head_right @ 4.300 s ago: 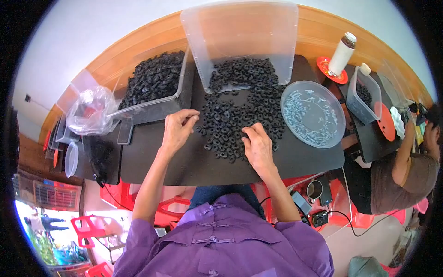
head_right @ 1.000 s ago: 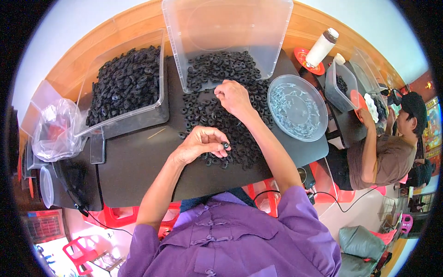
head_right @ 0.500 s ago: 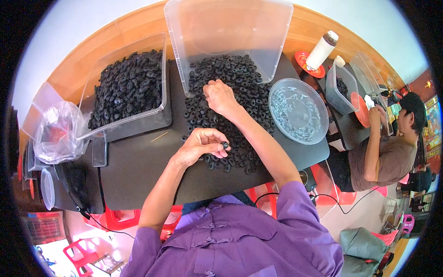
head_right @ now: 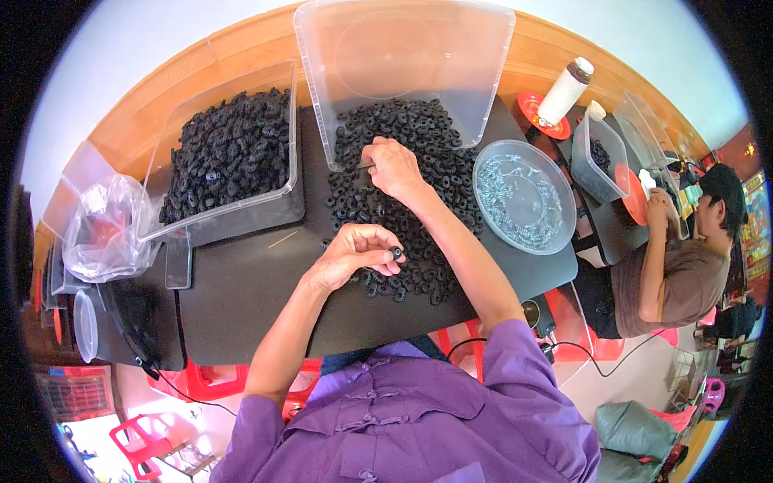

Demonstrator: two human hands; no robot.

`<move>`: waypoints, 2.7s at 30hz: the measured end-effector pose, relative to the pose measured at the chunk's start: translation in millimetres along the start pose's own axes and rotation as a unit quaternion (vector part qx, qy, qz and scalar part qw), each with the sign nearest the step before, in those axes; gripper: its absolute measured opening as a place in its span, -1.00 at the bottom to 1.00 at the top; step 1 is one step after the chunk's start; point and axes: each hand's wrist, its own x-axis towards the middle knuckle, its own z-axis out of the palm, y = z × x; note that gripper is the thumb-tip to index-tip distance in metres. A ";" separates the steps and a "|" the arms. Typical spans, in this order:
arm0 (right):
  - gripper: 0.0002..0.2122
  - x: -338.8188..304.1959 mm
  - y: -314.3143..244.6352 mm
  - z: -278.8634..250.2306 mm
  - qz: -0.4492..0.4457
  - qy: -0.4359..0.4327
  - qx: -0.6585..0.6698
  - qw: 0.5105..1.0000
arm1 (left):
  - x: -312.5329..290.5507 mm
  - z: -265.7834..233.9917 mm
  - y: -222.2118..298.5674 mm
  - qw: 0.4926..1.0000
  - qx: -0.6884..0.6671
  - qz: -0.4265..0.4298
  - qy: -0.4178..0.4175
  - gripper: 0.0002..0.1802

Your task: The person picks up small components from a dish and inserts them into black plastic parts by hand, then places the assembled pieces into a container.

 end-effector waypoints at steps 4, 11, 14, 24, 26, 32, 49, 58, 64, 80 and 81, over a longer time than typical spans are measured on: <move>-0.87 -1.8 -9.7 6.7 -0.051 -0.013 0.005 0.999 | -0.2 0.2 -0.1 1.000 0.005 0.003 -0.002 -0.84; -0.90 -1.2 -7.4 12.2 -0.019 -0.045 0.038 0.998 | -0.3 1.9 2.7 1.000 0.000 0.009 0.004 -0.84; -0.88 -2.3 -10.1 12.9 -0.004 -0.038 0.088 0.995 | -0.6 0.8 1.6 1.000 0.004 0.006 0.001 -0.85; -0.82 3.2 -13.8 13.5 -0.125 -0.029 0.027 0.991 | -1.7 0.0 1.4 1.000 0.007 0.012 0.003 -0.85; -0.81 2.5 -15.4 9.9 -0.110 -0.027 0.041 0.993 | -1.0 1.4 2.9 1.000 0.010 0.015 0.004 -0.85; -0.75 5.9 -18.4 15.6 -0.204 -0.032 -0.052 0.977 | -1.2 3.6 3.8 1.000 0.015 0.011 0.006 -0.86; -0.91 -21.5 27.5 -16.2 -0.039 0.067 0.044 0.996 | -0.3 1.4 1.9 1.000 0.012 0.009 -0.001 -0.87; -0.91 -14.0 8.0 1.7 0.005 -0.002 -0.029 1.000 | 0.4 1.5 0.7 1.000 0.004 0.006 0.024 -0.84; -0.88 -23.4 9.1 -10.3 0.045 0.038 0.159 0.986 | 2.2 -3.5 -2.9 0.992 -0.039 0.070 0.095 -0.87; -0.88 -106.1 -28.5 -51.3 0.086 0.040 0.532 0.842 | 7.5 -6.2 -7.6 0.969 -0.004 0.145 0.200 -0.80; -0.88 -105.9 -29.3 -50.7 0.085 0.041 0.532 0.842 | 7.4 -6.2 -8.3 0.970 0.005 0.142 0.197 -0.80</move>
